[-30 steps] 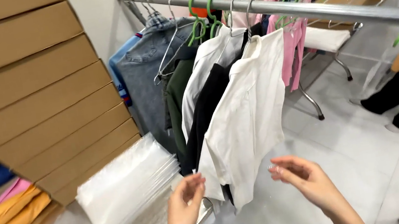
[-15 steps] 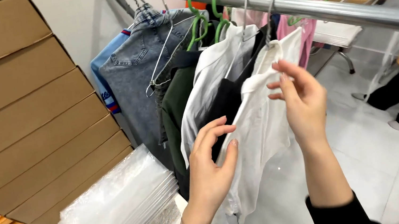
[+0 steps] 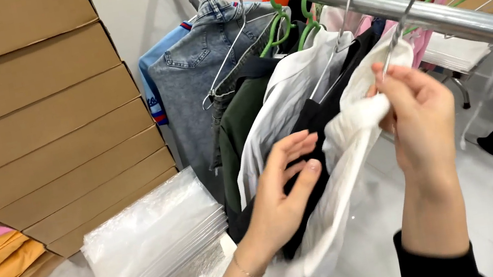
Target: Taking a white shirt off a hanger and folding it on a metal table
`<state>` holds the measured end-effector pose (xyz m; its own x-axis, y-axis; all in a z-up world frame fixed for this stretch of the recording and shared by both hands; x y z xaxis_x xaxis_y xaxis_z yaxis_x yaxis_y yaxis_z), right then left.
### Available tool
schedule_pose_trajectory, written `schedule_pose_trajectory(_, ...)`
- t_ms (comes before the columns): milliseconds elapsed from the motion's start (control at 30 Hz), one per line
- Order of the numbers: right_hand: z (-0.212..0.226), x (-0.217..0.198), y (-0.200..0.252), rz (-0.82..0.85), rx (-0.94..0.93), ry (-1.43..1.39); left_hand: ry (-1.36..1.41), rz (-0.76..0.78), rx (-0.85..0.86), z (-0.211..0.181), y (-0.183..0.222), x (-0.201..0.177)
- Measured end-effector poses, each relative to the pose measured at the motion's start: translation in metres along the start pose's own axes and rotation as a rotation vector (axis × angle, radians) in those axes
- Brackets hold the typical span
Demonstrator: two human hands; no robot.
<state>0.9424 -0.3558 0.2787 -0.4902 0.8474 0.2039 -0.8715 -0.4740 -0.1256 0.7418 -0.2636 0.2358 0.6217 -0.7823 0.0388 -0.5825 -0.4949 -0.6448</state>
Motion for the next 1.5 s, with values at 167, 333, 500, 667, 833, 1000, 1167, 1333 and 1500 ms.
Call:
schedule_pose_trajectory(167,-0.039,-0.011,0.053,0.067,0.113,-0.068,-0.117,0.189,0.018,0.010,0.011,0.036)
schedule_pose_trajectory(333,-0.083,-0.034,0.079,-0.028,0.229,-0.004,-0.356,0.530,-0.294,0.024,0.067,0.054)
schedule_pose_trajectory(500,-0.150,-0.072,0.065,-0.288,0.189,0.374,-0.949,0.566,0.097,0.048,0.140,0.069)
schedule_pose_trajectory(667,-0.199,-0.078,0.044,-0.328,0.167,0.876,-1.020,0.447,0.305,0.020,0.202,0.070)
schedule_pose_trajectory(833,-0.228,-0.081,0.034,-0.260,0.354,0.783,-1.083,0.259,0.471,-0.004,0.241,0.071)
schedule_pose_trajectory(1000,-0.221,-0.064,0.089,0.061,0.711,-0.067,-0.740,0.187,-0.048,0.039,0.259,0.062)
schedule_pose_trajectory(1167,-0.153,-0.082,0.165,0.228,0.663,-0.352,-0.488,0.022,-0.428,0.071,0.263,0.070)
schedule_pose_trajectory(1333,-0.077,-0.130,0.192,0.127,0.431,-0.481,-0.418,-0.058,-0.374,0.043,0.253,0.101)
schedule_pose_trajectory(1500,0.007,-0.206,0.186,-0.073,-0.085,-0.559,-0.436,-0.099,-0.600,0.012,0.260,0.120)
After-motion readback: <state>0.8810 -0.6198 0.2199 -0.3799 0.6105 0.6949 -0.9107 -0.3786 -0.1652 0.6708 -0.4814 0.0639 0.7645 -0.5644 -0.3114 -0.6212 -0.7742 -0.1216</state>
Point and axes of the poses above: each hand's wrist, its own y-axis away from the middle knuckle, its own x-axis out of the palm, z = x × y, the point moved 9 cm from there along -y, towards the middle knuckle, and after that the axes turned 11 degrees about x, right-handed, at the moved point
